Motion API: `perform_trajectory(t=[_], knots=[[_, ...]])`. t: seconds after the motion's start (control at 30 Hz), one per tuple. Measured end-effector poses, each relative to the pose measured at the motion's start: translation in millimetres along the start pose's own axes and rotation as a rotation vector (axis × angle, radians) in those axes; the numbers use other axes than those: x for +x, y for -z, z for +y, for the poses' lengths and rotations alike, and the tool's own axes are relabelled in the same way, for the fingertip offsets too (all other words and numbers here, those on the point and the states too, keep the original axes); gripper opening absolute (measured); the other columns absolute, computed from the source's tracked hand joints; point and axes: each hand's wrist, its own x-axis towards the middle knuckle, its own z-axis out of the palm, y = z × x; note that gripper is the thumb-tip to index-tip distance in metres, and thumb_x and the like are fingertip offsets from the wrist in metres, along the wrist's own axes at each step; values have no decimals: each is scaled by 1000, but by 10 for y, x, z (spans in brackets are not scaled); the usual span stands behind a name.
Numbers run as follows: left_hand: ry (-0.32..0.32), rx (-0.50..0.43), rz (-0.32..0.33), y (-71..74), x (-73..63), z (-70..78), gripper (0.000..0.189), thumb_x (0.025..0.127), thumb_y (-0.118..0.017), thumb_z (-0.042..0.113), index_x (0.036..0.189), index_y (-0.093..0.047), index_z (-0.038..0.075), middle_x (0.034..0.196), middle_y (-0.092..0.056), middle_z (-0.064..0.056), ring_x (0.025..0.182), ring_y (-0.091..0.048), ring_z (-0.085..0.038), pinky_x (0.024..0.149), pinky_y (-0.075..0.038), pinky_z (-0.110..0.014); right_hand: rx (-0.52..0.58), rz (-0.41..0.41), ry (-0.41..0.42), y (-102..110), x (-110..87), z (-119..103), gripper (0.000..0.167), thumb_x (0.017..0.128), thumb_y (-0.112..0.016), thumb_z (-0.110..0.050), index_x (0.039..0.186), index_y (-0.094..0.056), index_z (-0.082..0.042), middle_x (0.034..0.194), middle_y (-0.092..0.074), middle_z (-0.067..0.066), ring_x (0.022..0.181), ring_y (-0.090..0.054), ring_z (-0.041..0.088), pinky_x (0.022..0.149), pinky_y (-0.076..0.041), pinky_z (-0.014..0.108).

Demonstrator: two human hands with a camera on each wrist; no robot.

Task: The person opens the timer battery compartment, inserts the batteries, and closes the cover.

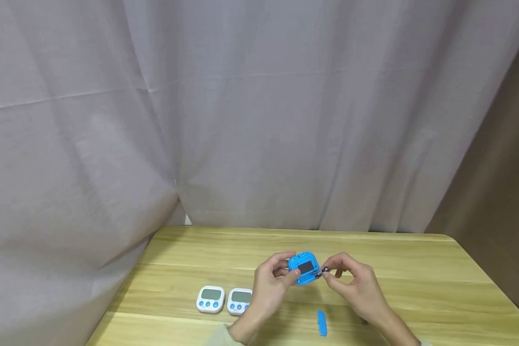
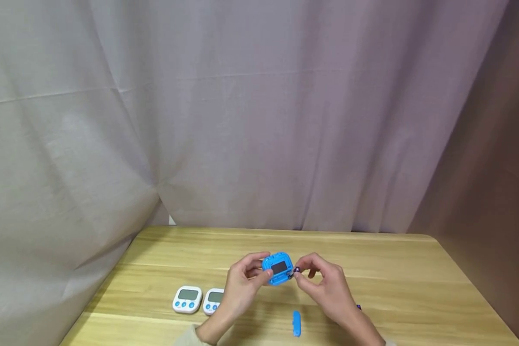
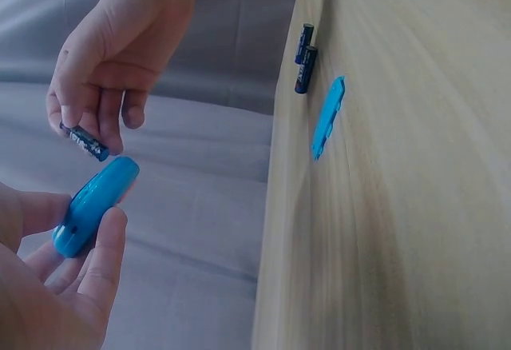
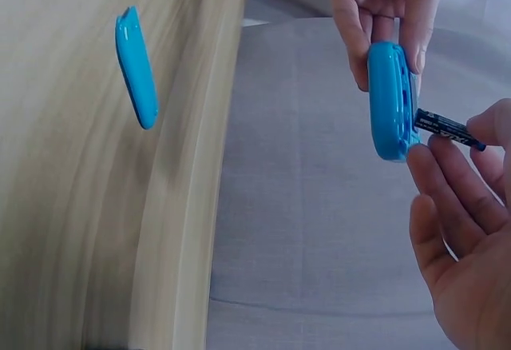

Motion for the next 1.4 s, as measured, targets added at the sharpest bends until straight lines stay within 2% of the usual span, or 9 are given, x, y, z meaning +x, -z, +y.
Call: perform_trajectory(t=[0.2,0.33,0.43,0.63,0.77,0.87,1.07,1.4], knots=[[3,-21,-14,-12,-3,-9,38,93,-77,0,130,-71,5,110,-76,-14,89,-74,-14,77,-68,-32,-38,7,121,-46,-13,27,39,79,-83,11,101,-74,-20,92,-75,-8,82,-64,4,69,-48,17],[-1,-33,-22,-18,-2,2,37,94,-77,1,130,-71,6,111,-76,-15,89,-74,-14,77,-68,-31,-35,5,252,-97,-12,34,39,75,-83,12,102,-75,-15,93,-72,-3,85,-63,10,74,-49,14],[-1,-31,-25,-18,-2,9,37,94,-77,2,130,-71,7,111,-76,-14,89,-74,-13,77,-68,-29,-1,-6,304,-138,-10,34,41,73,-83,14,103,-75,-13,98,-72,-2,87,-62,12,72,-49,15],[2,-21,-32,-17,-10,-7,38,93,-77,1,129,-71,5,108,-76,-12,88,-74,-12,77,-67,-26,45,-36,302,-194,-47,57,47,70,-87,14,106,-76,-15,105,-71,-1,93,-62,11,69,-46,16],[4,-15,-41,-17,-22,-26,39,93,-77,2,130,-70,4,107,-77,-10,88,-75,-11,77,-67,-25,54,-38,328,-227,-64,62,46,70,-87,14,106,-76,-13,106,-70,2,97,-63,13,84,-52,11],[1,-14,-46,-19,-25,-33,38,93,-77,2,130,-71,5,106,-78,-10,88,-75,-11,77,-67,-27,54,-39,329,-246,-72,46,45,70,-87,15,105,-77,-12,106,-69,2,100,-64,13,93,-54,12],[-23,-8,-62,-27,-24,-34,37,94,-75,1,130,-70,3,108,-77,-11,88,-75,-11,78,-69,-35,-6,-52,272,-270,-90,5,43,73,-89,11,102,-78,-19,104,-66,-5,98,-59,9,90,-50,12],[-4,-34,-79,-37,-29,-29,36,96,-70,0,132,-69,2,109,-75,-9,90,-75,-12,78,-68,-30,-90,-39,271,-294,-108,6,36,74,-90,3,99,-79,-22,102,-62,-10,95,-54,8,87,-43,20]])
